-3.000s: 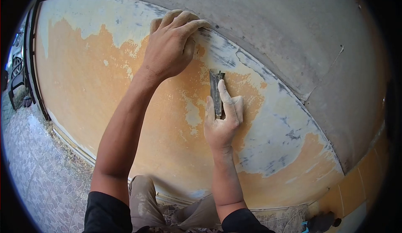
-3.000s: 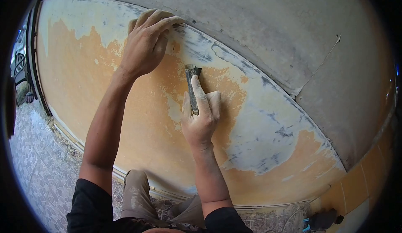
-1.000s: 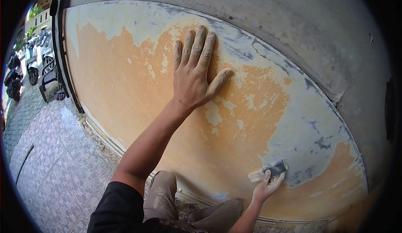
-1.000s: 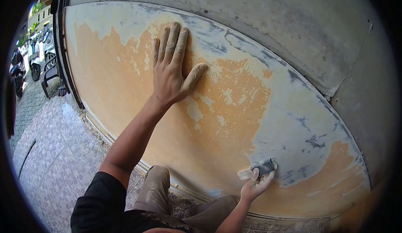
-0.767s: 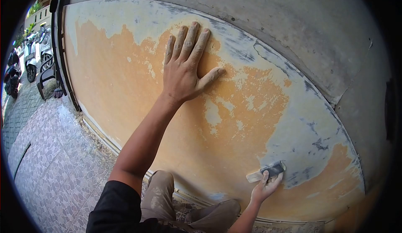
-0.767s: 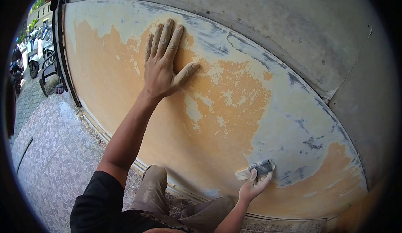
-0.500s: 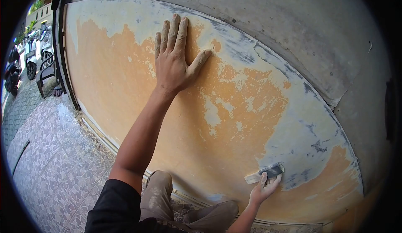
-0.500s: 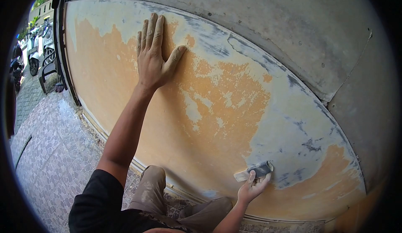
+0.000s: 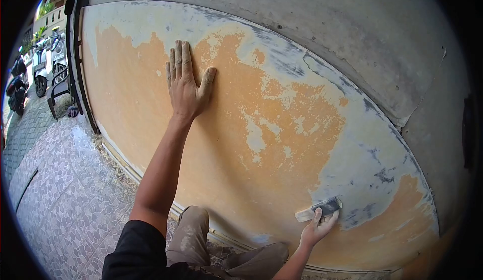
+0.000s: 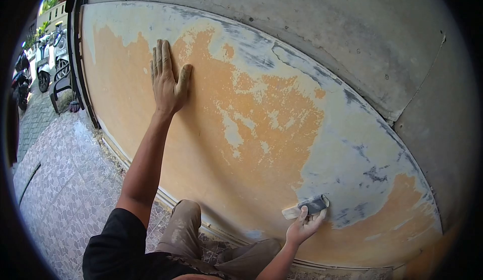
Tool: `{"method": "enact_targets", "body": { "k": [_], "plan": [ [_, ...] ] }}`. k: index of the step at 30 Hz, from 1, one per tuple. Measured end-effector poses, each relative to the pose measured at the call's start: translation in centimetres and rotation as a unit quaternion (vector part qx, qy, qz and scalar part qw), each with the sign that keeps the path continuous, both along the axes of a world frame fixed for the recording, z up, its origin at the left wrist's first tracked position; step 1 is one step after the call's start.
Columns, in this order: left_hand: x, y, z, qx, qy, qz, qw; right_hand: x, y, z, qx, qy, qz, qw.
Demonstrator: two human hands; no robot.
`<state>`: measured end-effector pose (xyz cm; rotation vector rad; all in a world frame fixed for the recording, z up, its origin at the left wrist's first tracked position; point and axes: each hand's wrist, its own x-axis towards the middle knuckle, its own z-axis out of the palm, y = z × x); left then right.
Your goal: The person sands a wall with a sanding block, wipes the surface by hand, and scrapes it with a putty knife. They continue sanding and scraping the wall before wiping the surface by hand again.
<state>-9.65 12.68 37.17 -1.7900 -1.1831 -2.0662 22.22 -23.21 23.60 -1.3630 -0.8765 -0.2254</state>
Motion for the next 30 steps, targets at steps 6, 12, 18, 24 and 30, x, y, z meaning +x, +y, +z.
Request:
{"method": "enact_targets", "body": {
  "k": [6, 12, 18, 24, 30],
  "plan": [
    [1.7, -1.7, 0.7, -0.027, -0.018, -0.009, 0.999, -0.1, 0.2, 0.0, 0.011, -0.020, -0.010, 1.000],
    [6.6, -8.3, 2.6, 0.019, 0.096, -0.059, 0.994, -0.5, 0.3, 0.2, 0.009, -0.014, -0.016, 1.000],
    [8.4, -9.9, 3.4, 0.041, 0.112, -0.102, 0.988, -0.8, 0.2, 0.4, 0.006, 0.003, -0.022, 1.000],
    [6.9, -9.7, 2.3, 0.049, 0.174, -0.097, 0.979, -0.7, 0.5, 0.1, 0.019, -0.006, -0.022, 1.000],
    [6.2, -9.3, 4.6, 0.049, 0.171, -0.072, 0.982, -0.8, 0.3, 0.3, 0.000, 0.004, -0.031, 1.000]
  ]
}}
